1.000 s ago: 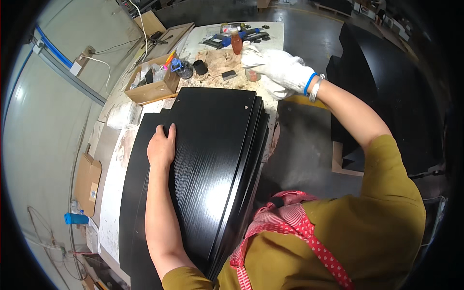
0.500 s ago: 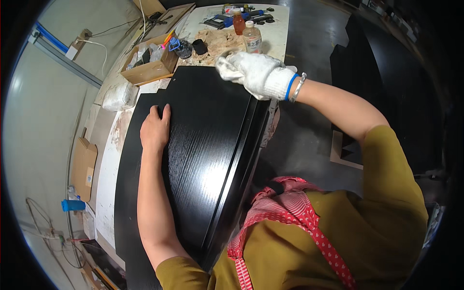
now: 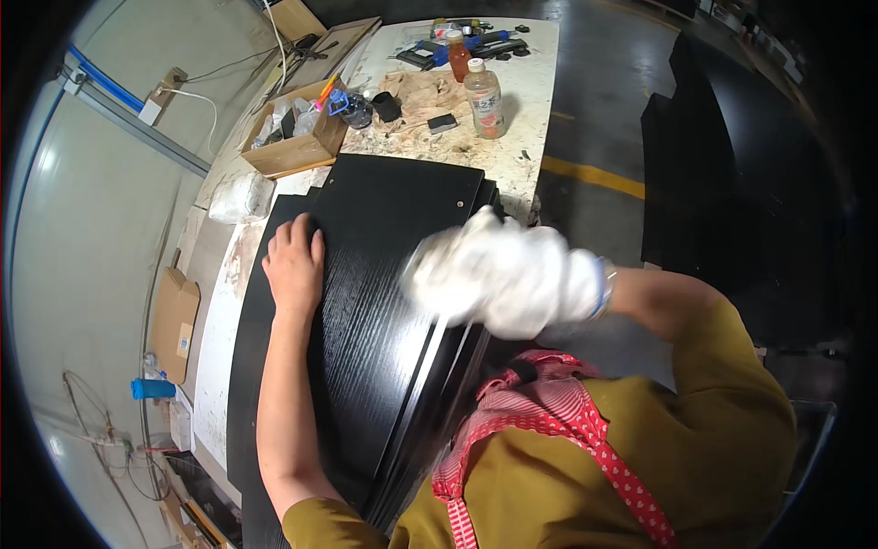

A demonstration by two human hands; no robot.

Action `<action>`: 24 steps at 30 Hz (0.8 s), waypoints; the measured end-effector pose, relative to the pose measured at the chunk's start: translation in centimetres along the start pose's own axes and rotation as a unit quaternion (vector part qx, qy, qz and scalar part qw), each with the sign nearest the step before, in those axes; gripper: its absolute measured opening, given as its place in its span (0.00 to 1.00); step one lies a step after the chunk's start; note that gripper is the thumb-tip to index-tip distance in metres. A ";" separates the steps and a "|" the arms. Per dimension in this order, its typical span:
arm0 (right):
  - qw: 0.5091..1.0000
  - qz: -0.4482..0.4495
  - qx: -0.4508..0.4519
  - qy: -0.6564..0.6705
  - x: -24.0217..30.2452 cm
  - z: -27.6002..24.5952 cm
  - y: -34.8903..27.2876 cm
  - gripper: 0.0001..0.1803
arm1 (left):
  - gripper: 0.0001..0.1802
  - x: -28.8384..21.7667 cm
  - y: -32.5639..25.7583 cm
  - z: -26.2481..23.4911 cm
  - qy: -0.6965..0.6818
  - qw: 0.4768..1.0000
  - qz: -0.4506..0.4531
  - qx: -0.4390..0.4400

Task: Applying cleaning solution from a bottle to a cloth and wiping down black furniture panels.

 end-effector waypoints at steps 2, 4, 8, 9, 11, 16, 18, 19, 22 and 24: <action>0.913 0.138 0.135 0.360 -5.9 5.6 -4.2 0.12 | 0.20 -3.1 -0.3 -0.9 -0.015 0.997 0.074 -0.011; 0.401 0.527 0.306 0.684 -8.3 10.1 -9.7 0.20 | 0.21 -8.4 -0.7 -1.5 -0.098 0.980 0.174 -0.006; 0.160 0.702 0.324 0.614 -8.8 8.1 -14.7 0.23 | 0.24 -17.0 0.2 -0.8 -0.203 0.961 0.178 0.055; 0.180 0.702 0.349 0.594 -8.2 7.5 -14.1 0.24 | 0.25 -17.9 0.2 -0.4 -0.188 0.963 0.182 0.064; 0.186 0.709 0.329 0.595 -6.3 7.5 -14.9 0.25 | 0.26 -18.3 -0.1 -0.4 -0.165 0.965 0.195 0.057; 0.300 0.596 0.392 0.634 -6.2 8.7 -17.2 0.24 | 0.22 -17.4 0.0 -0.7 -0.227 0.955 0.191 0.000; 0.367 0.574 0.397 0.615 -7.9 10.0 -18.5 0.23 | 0.18 -18.5 0.6 -0.3 -0.280 0.934 0.222 -0.030; 0.387 0.564 0.400 0.609 -8.6 10.7 -19.1 0.23 | 0.16 -19.1 0.9 -0.2 -0.291 0.928 0.228 -0.051; 0.382 0.473 0.434 0.664 -6.3 11.5 -18.3 0.25 | 0.14 -18.2 -1.1 -0.2 -0.232 0.939 0.231 -0.102; 0.438 0.432 0.455 0.644 -6.7 12.5 -15.7 0.26 | 0.14 -17.9 -1.4 0.0 -0.230 0.932 0.245 -0.135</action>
Point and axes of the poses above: each hand's wrist, its own y-axis towards the middle knuckle, its own z-axis out of the palm, x = y × z, the point moved 7 cm from there along y, towards the middle knuckle, and after that the axes turned 3 degrees about -y, right-handed, at the moved point
